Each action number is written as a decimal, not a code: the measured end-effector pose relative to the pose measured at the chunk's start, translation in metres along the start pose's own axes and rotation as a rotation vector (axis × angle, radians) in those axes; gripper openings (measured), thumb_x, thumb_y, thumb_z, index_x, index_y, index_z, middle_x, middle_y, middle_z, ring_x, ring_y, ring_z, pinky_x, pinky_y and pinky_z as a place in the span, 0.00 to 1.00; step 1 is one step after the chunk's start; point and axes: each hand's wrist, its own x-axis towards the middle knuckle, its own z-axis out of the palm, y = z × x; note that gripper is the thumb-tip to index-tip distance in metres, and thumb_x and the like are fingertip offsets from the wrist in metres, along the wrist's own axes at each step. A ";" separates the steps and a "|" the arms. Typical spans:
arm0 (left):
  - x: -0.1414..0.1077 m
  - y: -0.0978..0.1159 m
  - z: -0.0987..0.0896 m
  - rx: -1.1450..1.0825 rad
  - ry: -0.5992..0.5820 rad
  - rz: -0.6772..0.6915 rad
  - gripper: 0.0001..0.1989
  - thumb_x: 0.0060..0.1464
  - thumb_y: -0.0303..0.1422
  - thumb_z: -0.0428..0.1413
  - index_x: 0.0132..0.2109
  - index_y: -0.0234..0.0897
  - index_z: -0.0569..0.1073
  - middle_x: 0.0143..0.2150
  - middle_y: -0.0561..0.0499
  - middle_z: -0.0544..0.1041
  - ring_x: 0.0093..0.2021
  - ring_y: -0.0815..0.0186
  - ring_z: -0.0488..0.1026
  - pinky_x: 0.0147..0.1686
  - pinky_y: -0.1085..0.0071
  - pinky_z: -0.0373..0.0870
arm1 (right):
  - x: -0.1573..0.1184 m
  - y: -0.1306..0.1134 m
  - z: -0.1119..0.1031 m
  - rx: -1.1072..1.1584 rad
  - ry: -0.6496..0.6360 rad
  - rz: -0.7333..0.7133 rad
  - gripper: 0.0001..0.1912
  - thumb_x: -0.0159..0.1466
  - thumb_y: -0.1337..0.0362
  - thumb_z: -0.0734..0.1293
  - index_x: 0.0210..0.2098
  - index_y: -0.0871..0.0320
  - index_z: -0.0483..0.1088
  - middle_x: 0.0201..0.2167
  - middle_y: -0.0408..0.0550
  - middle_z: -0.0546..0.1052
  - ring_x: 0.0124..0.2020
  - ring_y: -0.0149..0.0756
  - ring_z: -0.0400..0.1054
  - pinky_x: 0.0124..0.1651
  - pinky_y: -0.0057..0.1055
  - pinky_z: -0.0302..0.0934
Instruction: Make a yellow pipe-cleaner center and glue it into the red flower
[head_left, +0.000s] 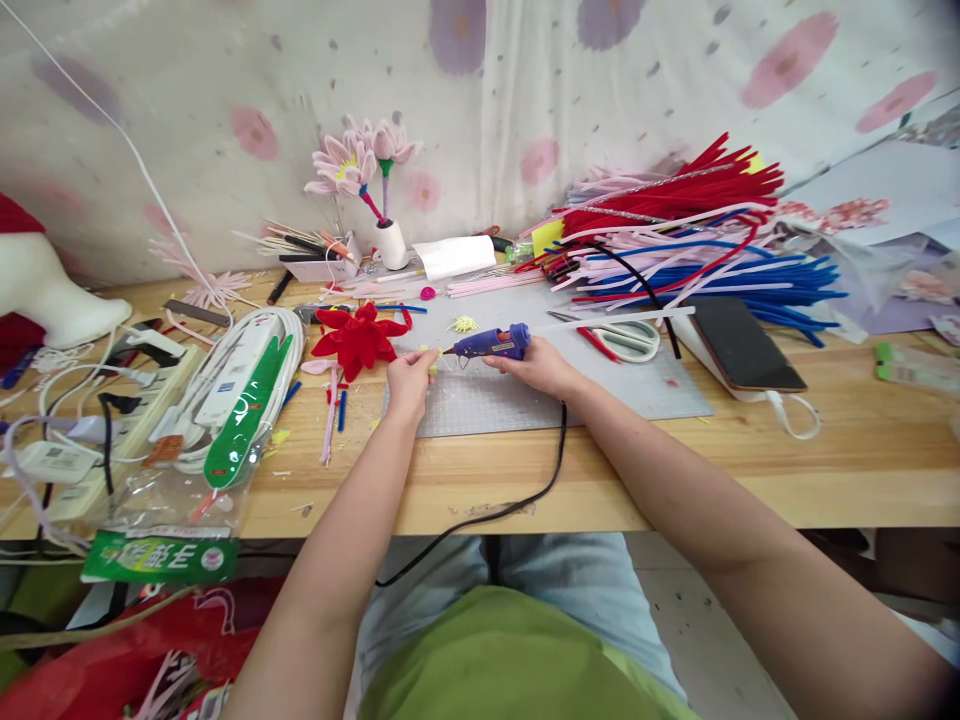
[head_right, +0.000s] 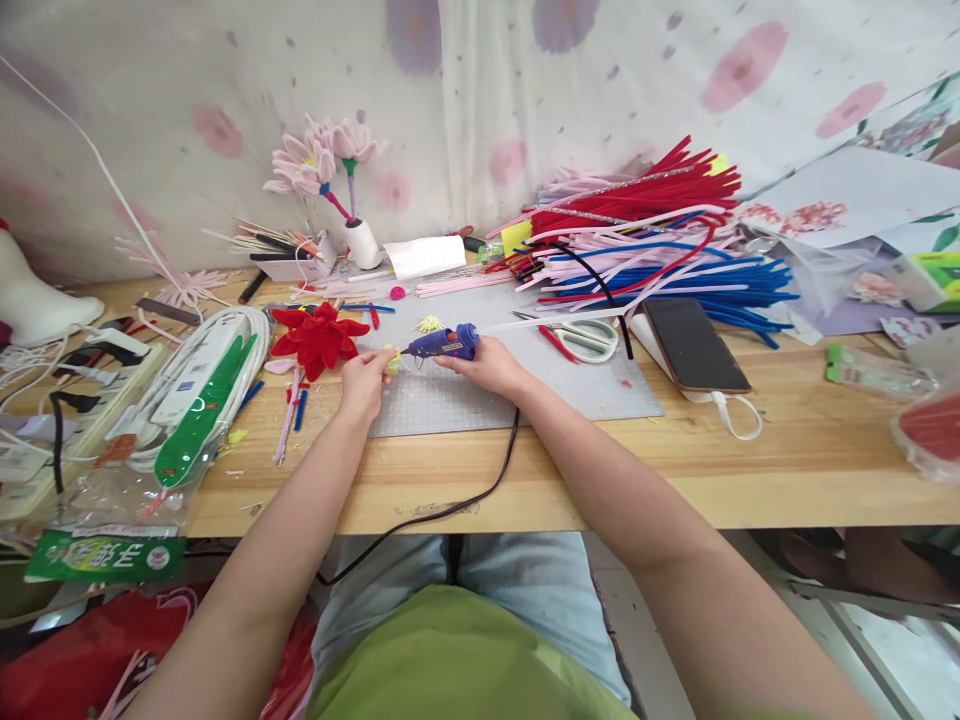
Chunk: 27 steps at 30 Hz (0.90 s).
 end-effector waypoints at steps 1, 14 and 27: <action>0.000 0.000 0.000 0.006 0.000 -0.003 0.08 0.33 0.30 0.62 0.22 0.32 0.71 0.18 0.57 0.65 0.17 0.79 0.56 0.16 0.78 0.50 | 0.000 0.000 0.000 0.003 0.000 0.004 0.24 0.51 0.50 0.68 0.41 0.60 0.72 0.26 0.45 0.75 0.26 0.31 0.66 0.34 0.30 0.60; 0.002 -0.002 -0.001 0.050 -0.005 0.005 0.08 0.34 0.32 0.62 0.23 0.32 0.72 0.16 0.58 0.62 0.15 0.79 0.55 0.16 0.77 0.49 | 0.000 0.000 0.000 0.008 0.001 -0.014 0.22 0.51 0.50 0.69 0.40 0.59 0.73 0.24 0.44 0.74 0.27 0.33 0.66 0.36 0.32 0.61; 0.003 -0.003 -0.002 0.055 -0.062 0.009 0.10 0.31 0.33 0.63 0.23 0.32 0.72 0.17 0.57 0.64 0.16 0.79 0.56 0.16 0.77 0.49 | 0.001 0.000 0.000 0.065 0.009 0.001 0.23 0.51 0.49 0.69 0.38 0.60 0.72 0.24 0.45 0.74 0.25 0.32 0.66 0.31 0.30 0.60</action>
